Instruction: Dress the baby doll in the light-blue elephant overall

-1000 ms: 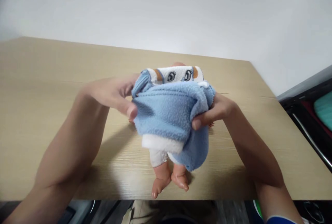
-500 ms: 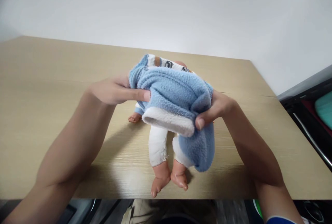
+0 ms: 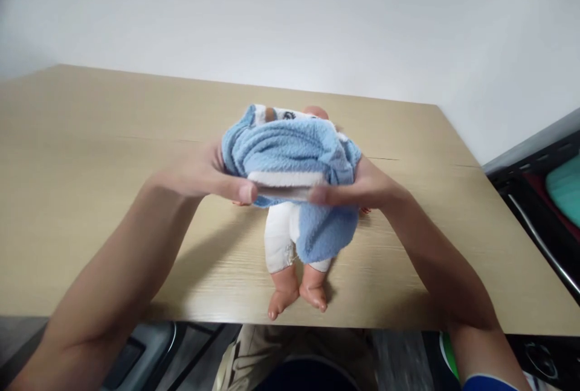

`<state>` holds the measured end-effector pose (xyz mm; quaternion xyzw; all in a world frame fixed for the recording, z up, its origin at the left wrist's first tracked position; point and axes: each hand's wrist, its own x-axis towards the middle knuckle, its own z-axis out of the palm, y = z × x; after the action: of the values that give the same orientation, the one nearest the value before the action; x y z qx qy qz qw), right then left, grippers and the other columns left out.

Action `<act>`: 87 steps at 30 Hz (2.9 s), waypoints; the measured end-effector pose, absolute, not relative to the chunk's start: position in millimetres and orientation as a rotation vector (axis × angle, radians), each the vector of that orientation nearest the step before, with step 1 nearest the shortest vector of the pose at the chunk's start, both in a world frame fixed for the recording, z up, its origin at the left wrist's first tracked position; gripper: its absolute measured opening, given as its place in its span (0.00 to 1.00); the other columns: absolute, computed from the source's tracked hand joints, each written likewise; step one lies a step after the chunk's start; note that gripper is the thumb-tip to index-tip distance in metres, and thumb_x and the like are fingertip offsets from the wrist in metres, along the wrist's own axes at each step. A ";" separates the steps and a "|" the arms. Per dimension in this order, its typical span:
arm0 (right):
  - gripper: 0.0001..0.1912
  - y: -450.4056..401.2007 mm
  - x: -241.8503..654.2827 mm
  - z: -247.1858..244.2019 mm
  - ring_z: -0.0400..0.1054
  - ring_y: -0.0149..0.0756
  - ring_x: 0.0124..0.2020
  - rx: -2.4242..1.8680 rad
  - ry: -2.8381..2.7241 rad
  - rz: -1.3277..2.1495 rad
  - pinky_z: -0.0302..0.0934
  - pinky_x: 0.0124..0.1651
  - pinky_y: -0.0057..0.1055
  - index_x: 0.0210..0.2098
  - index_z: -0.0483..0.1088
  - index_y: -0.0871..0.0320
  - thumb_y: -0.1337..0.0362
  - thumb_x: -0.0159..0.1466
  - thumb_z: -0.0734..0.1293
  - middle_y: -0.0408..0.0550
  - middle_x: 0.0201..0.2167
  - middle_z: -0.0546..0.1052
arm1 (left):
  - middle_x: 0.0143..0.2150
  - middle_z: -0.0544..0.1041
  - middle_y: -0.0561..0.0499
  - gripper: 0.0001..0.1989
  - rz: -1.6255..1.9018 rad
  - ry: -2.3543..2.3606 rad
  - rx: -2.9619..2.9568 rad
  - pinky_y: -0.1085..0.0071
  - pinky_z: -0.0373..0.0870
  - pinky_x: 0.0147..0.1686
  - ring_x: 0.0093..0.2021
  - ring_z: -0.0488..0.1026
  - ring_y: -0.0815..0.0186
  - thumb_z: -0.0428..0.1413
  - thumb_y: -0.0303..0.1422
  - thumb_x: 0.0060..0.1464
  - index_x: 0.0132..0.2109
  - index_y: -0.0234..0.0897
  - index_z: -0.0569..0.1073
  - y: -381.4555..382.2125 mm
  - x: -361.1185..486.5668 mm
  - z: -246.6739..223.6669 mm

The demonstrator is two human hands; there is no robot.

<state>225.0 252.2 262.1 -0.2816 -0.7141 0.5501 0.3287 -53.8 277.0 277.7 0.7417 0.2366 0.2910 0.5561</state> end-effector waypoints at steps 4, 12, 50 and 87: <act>0.26 213.7 219.3 267.4 0.82 0.56 0.63 -0.769 -1.864 1.549 0.76 0.70 0.51 0.56 0.84 0.54 0.51 0.62 0.84 0.51 0.52 0.88 | 0.43 0.88 0.44 0.32 0.785 0.534 1.606 0.49 0.88 0.60 0.57 0.87 0.42 0.81 0.53 0.48 0.51 0.37 0.85 233.4 -44.9 261.5; 0.26 174.0 208.2 241.6 0.82 0.56 0.64 -1.136 -1.670 1.250 0.73 0.73 0.53 0.59 0.83 0.54 0.53 0.64 0.79 0.53 0.55 0.89 | 0.51 0.89 0.42 0.21 1.003 0.910 1.434 0.58 0.87 0.56 0.53 0.87 0.50 0.73 0.43 0.58 0.52 0.35 0.82 163.0 -29.5 213.7; 0.11 159.7 195.4 228.9 0.69 0.36 0.28 -1.377 -2.046 0.954 0.60 0.32 0.34 0.28 0.69 0.53 0.59 0.62 0.74 0.41 0.25 0.79 | 0.46 0.87 0.48 0.12 0.869 1.292 1.578 0.64 0.77 0.45 0.46 0.83 0.53 0.61 0.40 0.63 0.49 0.38 0.78 133.6 -42.2 190.1; 0.17 187.7 197.7 174.6 0.78 0.47 0.46 -1.165 -2.065 1.047 0.73 0.55 0.42 0.46 0.77 0.57 0.61 0.58 0.78 0.47 0.42 0.85 | 0.46 0.76 0.49 0.09 1.091 1.297 1.687 0.65 0.73 0.49 0.45 0.73 0.61 0.56 0.38 0.72 0.53 0.39 0.69 134.1 -62.5 133.3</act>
<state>197.7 187.7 174.6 -0.4326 -0.7669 0.3888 0.2713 -62.5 134.1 133.3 0.6564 0.5046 0.4246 0.3663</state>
